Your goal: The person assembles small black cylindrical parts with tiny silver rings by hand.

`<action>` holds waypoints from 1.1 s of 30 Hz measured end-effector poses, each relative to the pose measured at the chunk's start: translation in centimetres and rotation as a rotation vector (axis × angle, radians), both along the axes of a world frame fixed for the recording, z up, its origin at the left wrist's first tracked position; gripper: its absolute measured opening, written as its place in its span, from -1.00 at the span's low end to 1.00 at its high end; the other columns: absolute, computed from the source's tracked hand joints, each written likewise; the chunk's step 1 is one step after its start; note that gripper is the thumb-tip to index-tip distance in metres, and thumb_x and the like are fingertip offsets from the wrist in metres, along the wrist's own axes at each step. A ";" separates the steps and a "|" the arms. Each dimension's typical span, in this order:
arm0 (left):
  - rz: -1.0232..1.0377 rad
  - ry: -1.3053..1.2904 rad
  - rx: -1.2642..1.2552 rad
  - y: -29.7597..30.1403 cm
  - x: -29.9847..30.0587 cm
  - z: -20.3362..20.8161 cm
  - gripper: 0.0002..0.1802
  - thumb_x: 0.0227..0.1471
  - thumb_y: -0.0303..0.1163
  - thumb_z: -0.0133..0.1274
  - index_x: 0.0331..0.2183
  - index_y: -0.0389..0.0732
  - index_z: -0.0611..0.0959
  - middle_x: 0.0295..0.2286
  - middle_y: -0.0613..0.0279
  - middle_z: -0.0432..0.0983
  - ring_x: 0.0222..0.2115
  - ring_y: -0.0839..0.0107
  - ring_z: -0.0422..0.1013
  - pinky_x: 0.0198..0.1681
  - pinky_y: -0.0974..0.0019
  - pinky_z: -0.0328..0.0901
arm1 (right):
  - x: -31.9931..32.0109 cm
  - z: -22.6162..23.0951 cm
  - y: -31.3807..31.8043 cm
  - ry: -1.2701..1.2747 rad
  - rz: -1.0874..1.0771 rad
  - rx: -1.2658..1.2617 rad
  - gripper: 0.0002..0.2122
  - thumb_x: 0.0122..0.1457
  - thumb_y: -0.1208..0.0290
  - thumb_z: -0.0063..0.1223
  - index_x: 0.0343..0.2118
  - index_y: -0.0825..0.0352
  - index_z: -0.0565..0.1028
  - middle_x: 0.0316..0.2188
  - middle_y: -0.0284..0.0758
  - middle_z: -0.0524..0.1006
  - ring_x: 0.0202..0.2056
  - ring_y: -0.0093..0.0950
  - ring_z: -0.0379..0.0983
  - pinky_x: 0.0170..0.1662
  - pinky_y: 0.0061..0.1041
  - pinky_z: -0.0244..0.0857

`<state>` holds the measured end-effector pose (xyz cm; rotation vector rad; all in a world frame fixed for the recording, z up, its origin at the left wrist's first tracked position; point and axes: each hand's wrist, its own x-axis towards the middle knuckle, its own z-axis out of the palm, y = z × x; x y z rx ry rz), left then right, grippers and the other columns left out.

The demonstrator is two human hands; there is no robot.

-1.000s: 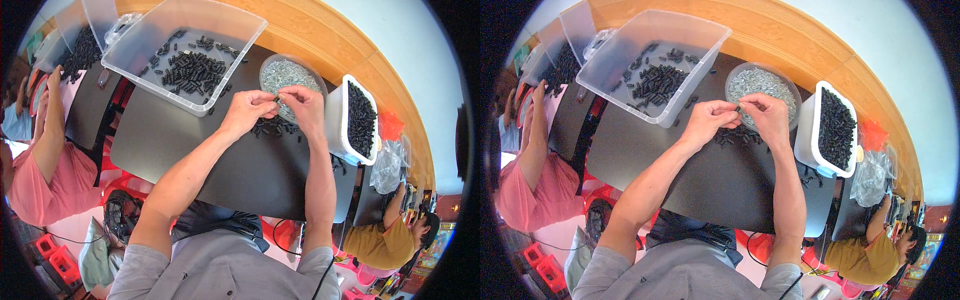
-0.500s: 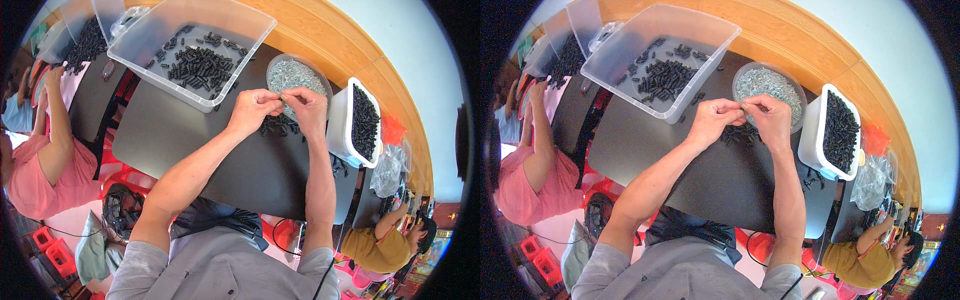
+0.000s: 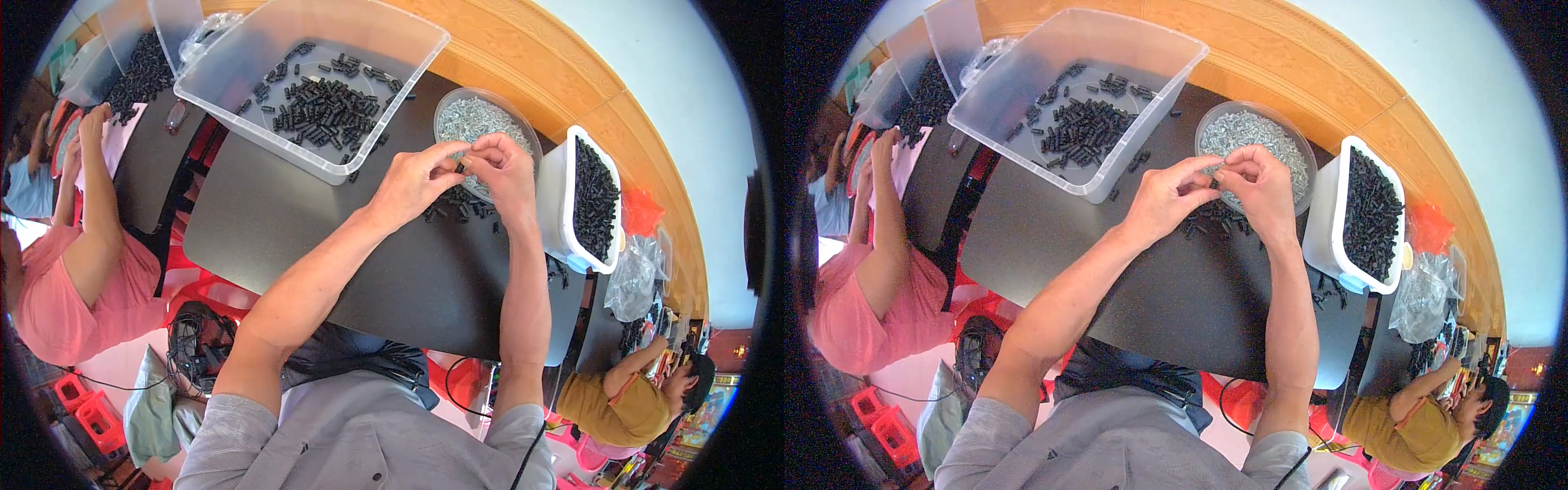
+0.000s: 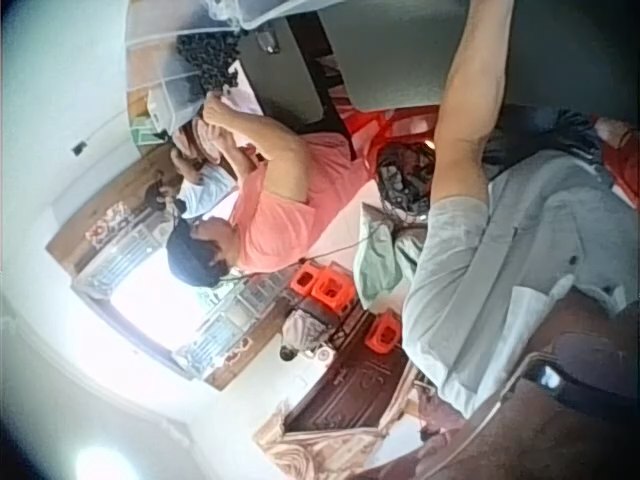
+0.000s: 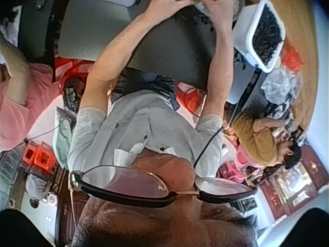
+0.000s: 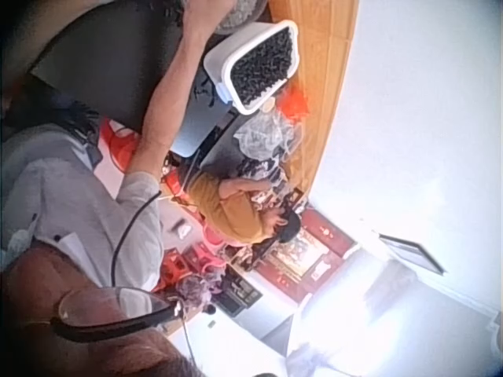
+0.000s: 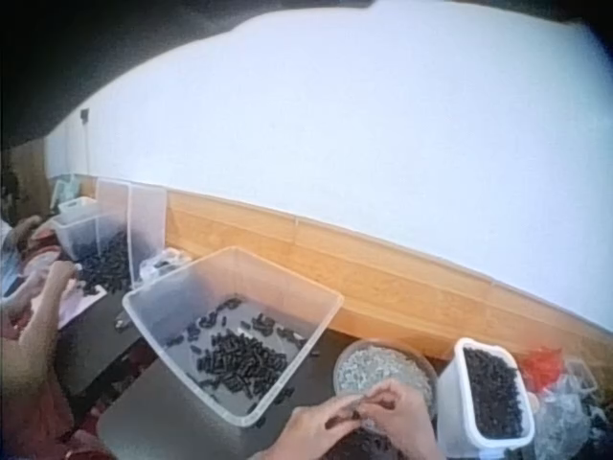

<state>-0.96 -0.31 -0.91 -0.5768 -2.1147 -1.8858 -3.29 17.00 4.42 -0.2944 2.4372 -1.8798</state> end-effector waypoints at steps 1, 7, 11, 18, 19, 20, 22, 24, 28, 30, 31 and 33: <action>0.001 -0.001 0.000 -0.1 0.0 0.0 -0.49 -0.01 -0.51 0.29 0.02 -0.15 0.57 -0.45 0.09 0.64 -0.44 0.36 0.59 -0.33 0.31 0.46 | 0.0 0.1 0.0 -0.001 0.006 0.048 -0.82 0.11 0.65 0.21 -0.24 0.38 0.47 -0.44 -0.34 0.62 -0.39 -0.64 0.52 -0.32 -0.64 0.38; 0.018 0.113 -0.115 -0.3 -0.2 -0.4 -0.50 -0.09 -0.50 0.33 -0.04 -0.18 0.62 -0.47 0.11 0.57 -0.47 0.25 0.53 -0.35 0.24 0.42 | -0.1 -0.1 0.2 -0.005 0.050 0.053 -0.84 0.11 0.65 0.21 -0.28 0.38 0.46 -0.45 -0.35 0.60 -0.40 -0.65 0.51 -0.33 -0.63 0.38; 0.067 0.188 -0.137 -0.7 -0.2 -0.2 -0.54 -0.12 -0.49 0.35 -0.10 -0.21 0.65 -0.41 0.13 0.56 -0.41 0.23 0.51 -0.31 0.24 0.41 | 0.1 0.6 0.1 -0.011 0.061 0.033 -0.85 0.14 0.60 0.20 -0.24 0.37 0.48 -0.42 -0.36 0.61 -0.39 -0.65 0.50 -0.34 -0.62 0.35; 0.116 0.229 -0.100 -0.6 -0.1 0.6 -0.61 -0.11 -0.48 0.33 -0.16 -0.25 0.66 -0.30 0.09 0.60 -0.29 0.13 0.55 -0.20 0.21 0.45 | 0.0 1.4 1.4 -0.181 0.178 0.034 -0.84 0.23 0.40 0.11 -0.22 0.36 0.61 -0.38 -0.41 0.61 -0.40 -0.62 0.47 -0.34 -0.61 0.25; 0.117 0.229 -0.101 -0.7 0.0 0.5 -0.61 -0.11 -0.48 0.33 -0.16 -0.25 0.66 -0.30 0.09 0.60 -0.29 0.13 0.55 -0.20 0.21 0.45 | 0.1 1.5 1.2 -0.197 0.188 0.044 -0.84 0.23 0.40 0.12 -0.25 0.36 0.63 -0.39 -0.42 0.61 -0.40 -0.63 0.47 -0.35 -0.60 0.25; 0.110 0.212 -0.088 -0.7 0.0 0.5 -0.62 -0.11 -0.48 0.32 -0.16 -0.26 0.65 -0.27 0.07 0.61 -0.26 0.12 0.56 -0.19 0.21 0.45 | 0.1 1.3 1.2 -0.198 0.189 0.042 -0.84 0.23 0.40 0.12 -0.25 0.36 0.63 -0.39 -0.42 0.61 -0.40 -0.63 0.47 -0.35 -0.60 0.25; 0.100 0.195 -0.072 -0.6 0.0 0.4 -0.62 -0.10 -0.48 0.32 -0.16 -0.27 0.65 -0.25 0.05 0.62 -0.23 0.11 0.56 -0.17 0.20 0.45 | -0.1 0.9 1.3 -0.229 0.240 0.068 -0.84 0.22 0.40 0.13 -0.24 0.35 0.64 -0.43 -0.43 0.61 -0.41 -0.64 0.48 -0.34 -0.60 0.25; 0.068 0.160 -0.074 -0.5 0.1 0.4 -0.62 -0.08 -0.49 0.31 -0.16 -0.28 0.64 -0.24 0.02 0.62 -0.22 0.09 0.57 -0.16 0.19 0.46 | -0.2 0.3 1.4 -0.222 0.236 0.050 -0.85 0.22 0.39 0.14 -0.26 0.34 0.64 -0.47 -0.44 0.60 -0.44 -0.67 0.45 -0.38 -0.63 0.22; 0.079 0.206 -0.100 -0.7 0.1 0.3 -0.63 -0.05 -0.48 0.29 -0.15 -0.29 0.63 -0.27 0.02 0.62 -0.25 0.09 0.58 -0.19 0.20 0.46 | 0.0 0.0 0.9 -0.224 0.212 0.040 -0.85 0.20 0.37 0.18 -0.30 0.34 0.65 -0.53 -0.45 0.58 -0.49 -0.72 0.40 -0.43 -0.69 0.17; 0.069 0.188 -0.140 -0.9 0.2 0.4 -0.61 -0.05 -0.46 0.30 -0.11 -0.24 0.65 -0.21 0.06 0.63 -0.24 0.21 0.60 -0.17 0.26 0.48 | 0.1 0.1 0.5 -0.224 0.210 0.031 -0.86 0.19 0.38 0.19 -0.32 0.34 0.65 -0.53 -0.45 0.58 -0.49 -0.72 0.40 -0.43 -0.70 0.16; 0.069 0.187 -0.140 -0.9 0.3 0.6 -0.61 -0.05 -0.46 0.30 -0.11 -0.24 0.65 -0.21 0.06 0.63 -0.24 0.21 0.60 -0.17 0.26 0.48 | 0.2 0.2 0.4 -0.223 0.208 0.023 -0.87 0.17 0.39 0.21 -0.33 0.35 0.65 -0.53 -0.44 0.58 -0.50 -0.73 0.40 -0.44 -0.71 0.15; 0.054 0.188 -0.223 -1.3 0.5 1.0 -0.62 -0.03 -0.47 0.27 -0.11 -0.25 0.62 -0.21 0.03 0.62 -0.24 0.15 0.59 -0.18 0.22 0.48 | 0.1 -0.1 0.4 -0.219 0.213 0.024 -0.87 0.16 0.40 0.21 -0.34 0.35 0.65 -0.53 -0.44 0.58 -0.50 -0.73 0.40 -0.44 -0.70 0.15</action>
